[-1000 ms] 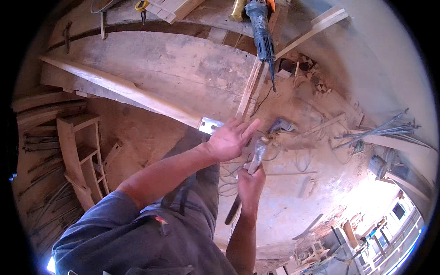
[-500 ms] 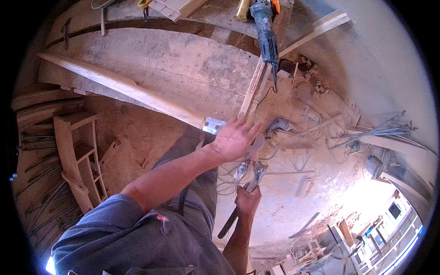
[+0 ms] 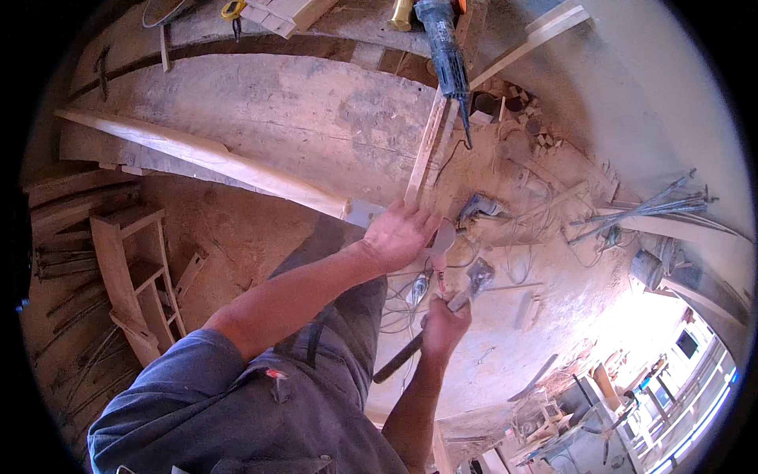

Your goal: The person walks through a cluttered woodworking workshop and then uses a hammer to repeatedly strike a small metal tool held in the left hand, likely sharpening or shaping it. The person continues striking the tool on a wooden workbench throughout the clip.

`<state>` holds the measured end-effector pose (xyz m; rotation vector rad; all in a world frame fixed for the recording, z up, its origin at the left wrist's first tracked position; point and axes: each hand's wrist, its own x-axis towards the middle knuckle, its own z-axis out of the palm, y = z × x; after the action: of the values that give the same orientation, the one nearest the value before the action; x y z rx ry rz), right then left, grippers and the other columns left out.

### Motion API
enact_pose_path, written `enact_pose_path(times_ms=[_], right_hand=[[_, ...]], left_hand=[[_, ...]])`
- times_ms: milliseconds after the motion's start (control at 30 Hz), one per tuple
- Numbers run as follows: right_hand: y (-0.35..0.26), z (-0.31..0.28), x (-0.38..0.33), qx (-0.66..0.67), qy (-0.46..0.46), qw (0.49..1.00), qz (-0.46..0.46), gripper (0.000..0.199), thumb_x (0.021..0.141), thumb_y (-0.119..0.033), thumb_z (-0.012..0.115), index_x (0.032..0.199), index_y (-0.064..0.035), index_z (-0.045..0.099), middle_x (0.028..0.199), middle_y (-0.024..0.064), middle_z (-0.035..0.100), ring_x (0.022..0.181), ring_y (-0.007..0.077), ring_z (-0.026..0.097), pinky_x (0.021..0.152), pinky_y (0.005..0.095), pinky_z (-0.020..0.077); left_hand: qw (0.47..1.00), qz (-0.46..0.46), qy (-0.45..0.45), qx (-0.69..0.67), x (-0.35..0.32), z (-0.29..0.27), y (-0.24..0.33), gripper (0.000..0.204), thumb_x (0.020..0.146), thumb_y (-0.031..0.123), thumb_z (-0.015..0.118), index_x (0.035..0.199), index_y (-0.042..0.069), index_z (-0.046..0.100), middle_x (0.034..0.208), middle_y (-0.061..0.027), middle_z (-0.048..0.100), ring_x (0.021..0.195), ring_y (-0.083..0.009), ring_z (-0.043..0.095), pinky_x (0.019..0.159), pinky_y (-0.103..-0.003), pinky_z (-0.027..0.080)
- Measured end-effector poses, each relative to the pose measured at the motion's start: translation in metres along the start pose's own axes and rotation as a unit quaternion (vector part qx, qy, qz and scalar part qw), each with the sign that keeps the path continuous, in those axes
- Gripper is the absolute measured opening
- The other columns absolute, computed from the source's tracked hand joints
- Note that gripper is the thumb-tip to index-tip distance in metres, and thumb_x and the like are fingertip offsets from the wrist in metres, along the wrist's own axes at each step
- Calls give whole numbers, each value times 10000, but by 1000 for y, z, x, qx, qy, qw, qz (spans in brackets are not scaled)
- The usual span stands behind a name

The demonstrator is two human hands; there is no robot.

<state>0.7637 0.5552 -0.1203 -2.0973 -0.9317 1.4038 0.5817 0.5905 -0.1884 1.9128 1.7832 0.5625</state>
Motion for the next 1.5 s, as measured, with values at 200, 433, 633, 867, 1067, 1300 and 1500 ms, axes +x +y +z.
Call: enact_pose_path(times_ms=[200, 433, 633, 867, 1067, 1300, 1500], right_hand=[[5, 0, 3, -13, -4, 1000, -25, 185, 879, 5, 664, 907, -67, 497, 640, 17, 491, 424, 103, 449, 380, 271, 362], [18, 3, 25, -205, -111, 967, -106, 183, 869, -39, 660, 1017, -4, 557, 791, 90, 611, 532, 128, 555, 452, 305, 423], [-4, 1, 13, 3, -10, 999, 36, 281, 836, -50, 691, 1082, 63, 618, 811, 120, 649, 662, 221, 635, 609, 367, 508], [15, 3, 22, -196, -132, 965, -114, 125, 863, -41, 657, 951, -11, 574, 737, 69, 590, 501, 116, 531, 440, 285, 419], [3, 20, 5, -65, -115, 990, -49, 147, 854, -32, 661, 885, -44, 518, 690, 18, 545, 488, 100, 498, 421, 275, 388], [-9, 31, -12, 3, -80, 997, 14, 240, 857, -22, 625, 1092, 22, 599, 741, 45, 568, 503, 101, 504, 444, 275, 407], [12, 19, 6, -186, -188, 961, -86, 459, 858, -17, 633, 1315, 10, 603, 753, 17, 559, 511, 99, 499, 447, 276, 397]], left_hand=[[998, 2, 38, -44, -1, -18, 2, 618, 715, 127, 714, 1307, 12, 579, 1036, -99, 639, 973, -288, 640, 854, -428, 501], [998, 3, 30, -51, -4, -15, 2, 689, 672, 90, 724, 1332, 0, 548, 1030, -106, 646, 958, -292, 635, 834, -410, 504], [997, 3, 57, -54, -8, -9, -6, 734, 660, 82, 722, 1360, -6, 520, 1015, -125, 651, 949, -298, 631, 821, -411, 500], [998, 8, 40, -38, -8, -18, -7, 715, 744, 197, 710, 1389, -15, 484, 1022, -135, 655, 987, -311, 648, 860, -416, 508], [998, 5, 24, -54, -10, -18, -8, 823, 672, 92, 740, 1437, -27, 461, 1047, -148, 648, 951, -323, 634, 874, -421, 511], [998, 3, 39, -44, -13, -14, -9, 748, 736, 112, 718, 1429, -20, 468, 1004, -136, 642, 927, -310, 641, 850, -425, 507], [999, 19, -8, 27, -22, 0, -16, 625, 835, 171, 669, 1406, -16, 498, 976, -106, 646, 916, -294, 643, 838, -410, 503]])
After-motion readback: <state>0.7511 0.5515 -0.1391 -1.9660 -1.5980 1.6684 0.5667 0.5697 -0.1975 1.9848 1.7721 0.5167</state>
